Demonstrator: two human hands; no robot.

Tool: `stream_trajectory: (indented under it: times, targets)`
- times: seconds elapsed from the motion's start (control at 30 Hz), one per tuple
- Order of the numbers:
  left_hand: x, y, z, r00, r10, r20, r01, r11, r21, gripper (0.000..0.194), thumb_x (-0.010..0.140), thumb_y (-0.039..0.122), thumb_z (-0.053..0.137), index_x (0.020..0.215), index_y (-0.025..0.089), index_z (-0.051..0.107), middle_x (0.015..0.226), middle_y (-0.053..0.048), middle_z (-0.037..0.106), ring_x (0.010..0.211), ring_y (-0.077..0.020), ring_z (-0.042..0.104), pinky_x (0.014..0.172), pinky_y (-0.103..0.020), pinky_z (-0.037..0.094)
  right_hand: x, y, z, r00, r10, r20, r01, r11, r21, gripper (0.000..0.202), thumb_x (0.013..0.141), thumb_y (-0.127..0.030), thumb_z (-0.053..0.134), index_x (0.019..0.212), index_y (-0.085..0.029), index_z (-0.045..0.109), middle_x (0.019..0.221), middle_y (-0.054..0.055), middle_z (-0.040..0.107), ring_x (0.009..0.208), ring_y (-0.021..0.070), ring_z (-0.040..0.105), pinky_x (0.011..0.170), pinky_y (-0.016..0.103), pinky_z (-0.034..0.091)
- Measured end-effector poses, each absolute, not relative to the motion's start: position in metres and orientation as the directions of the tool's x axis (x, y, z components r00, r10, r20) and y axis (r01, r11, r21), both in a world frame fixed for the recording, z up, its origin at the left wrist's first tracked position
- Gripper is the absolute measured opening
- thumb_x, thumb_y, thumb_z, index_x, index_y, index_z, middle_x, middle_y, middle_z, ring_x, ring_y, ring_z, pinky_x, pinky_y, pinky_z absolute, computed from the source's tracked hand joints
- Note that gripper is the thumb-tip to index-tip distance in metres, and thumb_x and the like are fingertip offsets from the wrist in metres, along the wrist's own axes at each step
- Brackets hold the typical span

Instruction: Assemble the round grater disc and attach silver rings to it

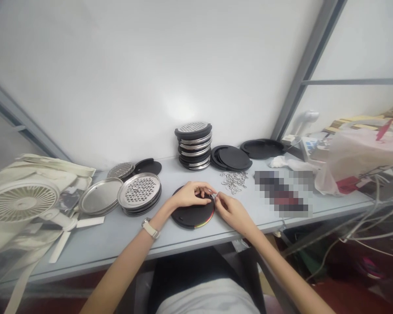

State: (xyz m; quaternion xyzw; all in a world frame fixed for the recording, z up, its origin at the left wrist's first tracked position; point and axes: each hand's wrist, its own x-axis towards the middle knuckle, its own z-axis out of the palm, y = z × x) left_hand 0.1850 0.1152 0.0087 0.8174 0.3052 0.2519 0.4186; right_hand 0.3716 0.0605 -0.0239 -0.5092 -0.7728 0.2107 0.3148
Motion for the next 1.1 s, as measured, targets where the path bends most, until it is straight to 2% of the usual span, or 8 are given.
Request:
stream_trajectory:
  times: [0.2, 0.63, 1.1]
  targets:
    - [0.1842, 0.1149, 0.0078, 0.682, 0.711, 0.171, 0.284, -0.473, 0.834, 0.034, 0.069, 0.02, 0.065, 0.103, 0.016, 0.066, 0.088, -0.003, 0.063, 0.069, -0.008, 0.048, 0.063, -0.019, 0.036, 0.3717, 0.0589, -0.0231, -0.283, 0.917, 0.283, 0.671, 0.4, -0.624, 0.027, 0.093, -0.032, 0.032, 0.069, -0.022, 0.04, 0.059, -0.003, 0.05, 0.054, 0.0146, 0.048, 0.054, 0.025, 0.035]
    - [0.1846, 0.1154, 0.0068, 0.679, 0.716, 0.162, 0.278, -0.455, 0.846, 0.034, 0.068, 0.021, 0.066, 0.102, 0.015, 0.066, 0.085, -0.002, 0.063, 0.066, -0.007, 0.046, 0.061, -0.02, 0.035, 0.3716, 0.0591, -0.0221, -0.304, 0.908, 0.288, 0.668, 0.419, -0.615, 0.029, 0.092, -0.031, 0.034, 0.067, -0.021, 0.04, 0.056, -0.003, 0.048, 0.052, 0.0135, 0.046, 0.052, 0.024, 0.033]
    - [0.1848, 0.1151, 0.0076, 0.681, 0.716, 0.157, 0.296, -0.465, 0.835, 0.034, 0.069, 0.018, 0.065, 0.102, 0.015, 0.066, 0.087, -0.003, 0.063, 0.068, -0.0076, 0.048, 0.061, -0.019, 0.035, 0.3717, 0.0599, -0.0236, -0.309, 0.906, 0.289, 0.659, 0.424, -0.622, 0.031, 0.094, -0.035, 0.033, 0.069, -0.021, 0.045, 0.058, -0.001, 0.054, 0.054, 0.0147, 0.049, 0.053, 0.025, 0.034]
